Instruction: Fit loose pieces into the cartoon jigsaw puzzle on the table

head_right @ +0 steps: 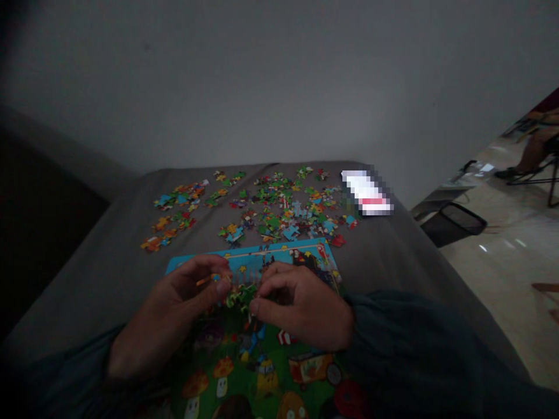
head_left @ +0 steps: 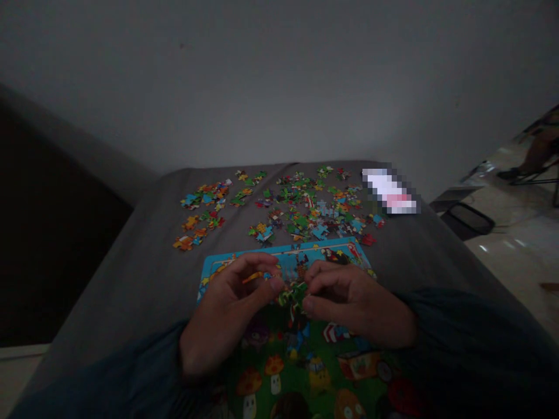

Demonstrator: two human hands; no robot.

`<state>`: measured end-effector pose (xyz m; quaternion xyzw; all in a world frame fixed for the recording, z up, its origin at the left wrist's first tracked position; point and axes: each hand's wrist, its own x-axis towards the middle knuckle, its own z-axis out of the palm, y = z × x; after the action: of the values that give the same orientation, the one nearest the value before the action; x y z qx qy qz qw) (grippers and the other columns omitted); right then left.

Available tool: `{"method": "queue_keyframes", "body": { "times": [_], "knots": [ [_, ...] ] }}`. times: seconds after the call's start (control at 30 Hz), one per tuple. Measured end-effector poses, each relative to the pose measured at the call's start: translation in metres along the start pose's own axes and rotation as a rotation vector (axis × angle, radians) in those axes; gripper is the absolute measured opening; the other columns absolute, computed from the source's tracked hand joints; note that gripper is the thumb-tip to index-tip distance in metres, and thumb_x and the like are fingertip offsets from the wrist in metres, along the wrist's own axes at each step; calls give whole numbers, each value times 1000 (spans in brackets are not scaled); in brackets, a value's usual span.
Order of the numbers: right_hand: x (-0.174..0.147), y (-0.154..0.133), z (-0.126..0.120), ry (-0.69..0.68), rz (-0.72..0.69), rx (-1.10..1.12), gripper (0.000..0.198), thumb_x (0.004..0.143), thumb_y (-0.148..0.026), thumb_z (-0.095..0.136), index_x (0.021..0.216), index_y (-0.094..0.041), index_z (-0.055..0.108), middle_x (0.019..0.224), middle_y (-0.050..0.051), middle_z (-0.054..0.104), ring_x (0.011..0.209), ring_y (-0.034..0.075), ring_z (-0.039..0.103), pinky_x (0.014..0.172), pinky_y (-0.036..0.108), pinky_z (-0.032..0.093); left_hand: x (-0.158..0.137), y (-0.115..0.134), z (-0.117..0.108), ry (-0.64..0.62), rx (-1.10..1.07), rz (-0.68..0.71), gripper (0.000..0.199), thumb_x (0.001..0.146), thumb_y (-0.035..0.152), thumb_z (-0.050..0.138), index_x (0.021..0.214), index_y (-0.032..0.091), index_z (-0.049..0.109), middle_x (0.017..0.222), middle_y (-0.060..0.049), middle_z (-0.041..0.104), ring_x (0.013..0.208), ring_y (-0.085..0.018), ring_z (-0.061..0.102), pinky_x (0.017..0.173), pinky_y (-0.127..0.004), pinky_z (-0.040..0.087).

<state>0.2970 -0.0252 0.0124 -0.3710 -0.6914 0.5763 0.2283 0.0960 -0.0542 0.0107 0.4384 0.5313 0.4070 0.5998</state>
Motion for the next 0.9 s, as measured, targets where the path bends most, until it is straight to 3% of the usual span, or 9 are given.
{"method": "queue_keyframes", "body": {
  "times": [0.3, 0.57, 0.77, 0.9],
  "knots": [
    [0, -1, 1, 24, -27, -11, 16, 81, -23, 62, 68, -15, 62, 81, 1, 53, 74, 11, 53, 65, 25, 42, -2, 3, 3, 29, -20, -63, 25, 76, 38, 70, 91, 23, 57, 81, 4, 58, 62, -11, 61, 57, -22, 53],
    [1, -1, 2, 50, -23, -23, 16, 80, -22, 61, 66, -15, 61, 79, 1, 53, 74, 13, 53, 65, 26, 42, -2, 3, 2, -76, -72, -95, 33, 77, 35, 70, 103, 24, 53, 71, 1, 66, 68, -15, 63, 61, -24, 52],
    [0, -1, 3, 20, -21, -40, 16, 81, -22, 59, 67, -15, 58, 80, 1, 52, 73, 12, 52, 64, 26, 41, -1, 5, 2, -59, -91, -69, 30, 76, 32, 71, 101, 24, 56, 96, -2, 68, 71, -14, 65, 65, -25, 53],
    [-1, -3, 3, -19, -27, -107, 20, 84, -19, 55, 65, -16, 54, 78, 0, 49, 71, 12, 49, 64, 26, 39, -2, 5, 2, -62, -102, -63, 29, 77, 32, 70, 100, 23, 56, 96, -1, 69, 69, -13, 66, 66, -25, 54]
  ]
}}
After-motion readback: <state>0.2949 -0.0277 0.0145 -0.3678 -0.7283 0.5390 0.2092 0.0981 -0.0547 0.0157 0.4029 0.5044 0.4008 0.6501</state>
